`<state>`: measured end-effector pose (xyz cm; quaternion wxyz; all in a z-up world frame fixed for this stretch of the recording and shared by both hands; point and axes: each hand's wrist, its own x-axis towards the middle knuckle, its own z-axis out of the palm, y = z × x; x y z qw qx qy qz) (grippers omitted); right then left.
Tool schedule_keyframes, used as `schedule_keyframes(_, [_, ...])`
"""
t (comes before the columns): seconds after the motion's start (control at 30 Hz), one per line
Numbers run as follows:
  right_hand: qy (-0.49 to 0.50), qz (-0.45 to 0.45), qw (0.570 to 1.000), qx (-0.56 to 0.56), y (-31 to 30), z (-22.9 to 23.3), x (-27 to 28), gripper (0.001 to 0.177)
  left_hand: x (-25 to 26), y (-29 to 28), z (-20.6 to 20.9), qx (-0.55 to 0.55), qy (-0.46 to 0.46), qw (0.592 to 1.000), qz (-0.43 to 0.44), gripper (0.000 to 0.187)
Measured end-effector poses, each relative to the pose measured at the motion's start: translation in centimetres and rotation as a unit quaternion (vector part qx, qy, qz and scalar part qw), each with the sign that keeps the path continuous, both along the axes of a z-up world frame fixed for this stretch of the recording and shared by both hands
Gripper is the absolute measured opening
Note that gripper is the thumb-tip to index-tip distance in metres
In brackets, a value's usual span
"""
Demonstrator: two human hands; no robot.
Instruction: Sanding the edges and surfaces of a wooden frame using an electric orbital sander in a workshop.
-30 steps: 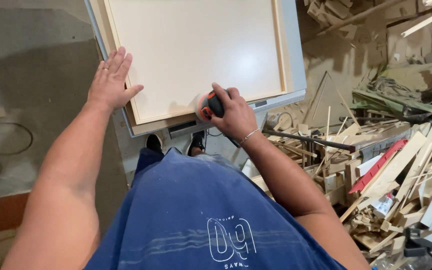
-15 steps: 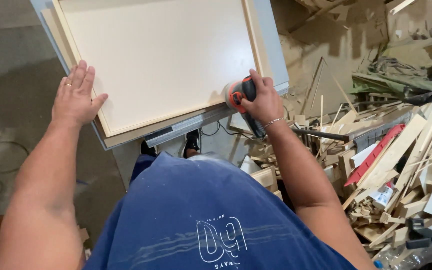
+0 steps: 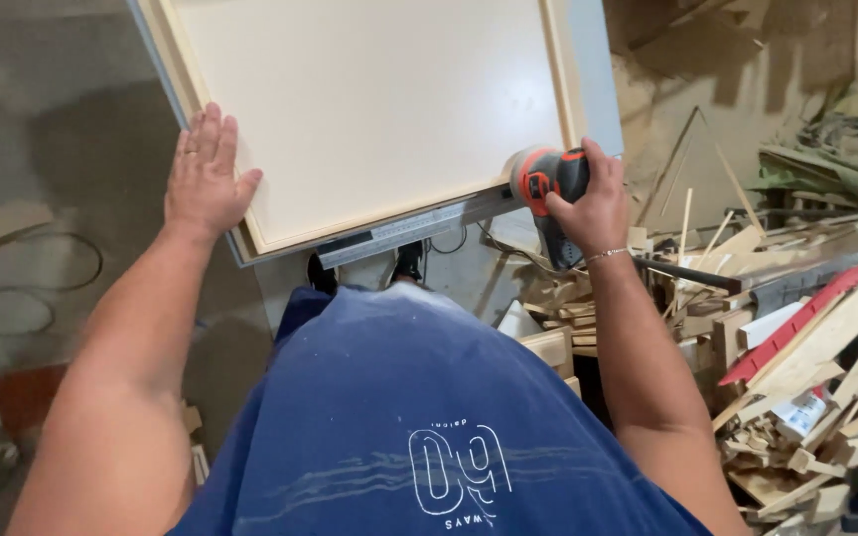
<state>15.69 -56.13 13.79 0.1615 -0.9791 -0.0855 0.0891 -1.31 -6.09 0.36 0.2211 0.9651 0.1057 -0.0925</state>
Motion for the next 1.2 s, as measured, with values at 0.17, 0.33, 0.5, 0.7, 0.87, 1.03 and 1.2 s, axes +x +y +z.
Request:
schedule_keyframes(0.17, [-0.052, 0.063, 0.996, 0.022, 4.2, -1.5, -5.1, 0.085, -0.3, -0.7, 0.8, -0.012, 0.021, 1.0, 0.0, 0.08])
schedule_keyframes(0.33, [-0.104, 0.226, 0.966, 0.074, 10.5, -2.5, -10.7, 0.077, -0.6, -0.4, 0.5, -0.014, 0.011, 1.0, -0.006, 0.078])
schedule_keyframes(0.5, [-0.116, 0.359, 0.925, 0.052, 17.0, -3.5, -16.3, 0.076, -0.6, -0.6, 1.4, -0.019, 0.028, 0.999, -0.003, 0.078])
schedule_keyframes(0.7, [-0.177, 0.549, 0.816, 0.037, 23.0, -4.4, -20.7, 0.062, -1.1, 0.1, -1.4, -0.013, -0.051, 0.998, -0.025, 0.08])
schedule_keyframes(0.87, [-0.243, 0.564, 0.789, 0.008, 23.2, -5.0, -22.2, 0.057, -0.8, 0.2, -0.9, -0.013, -0.057, 0.998, -0.04, 0.08])
schedule_keyframes(1.03, [-0.175, 0.502, 0.846, 0.044, 18.6, -4.9, -19.7, 0.05, -0.7, 0.1, 0.9, -0.011, 0.021, 0.999, -0.032, 0.079])
schedule_keyframes(1.2, [-0.186, 0.381, 0.904, 0.054, 10.9, -6.8, -15.5, 0.082, -0.6, -0.1, 1.3, -0.013, 0.039, 0.999, -0.026, 0.079])
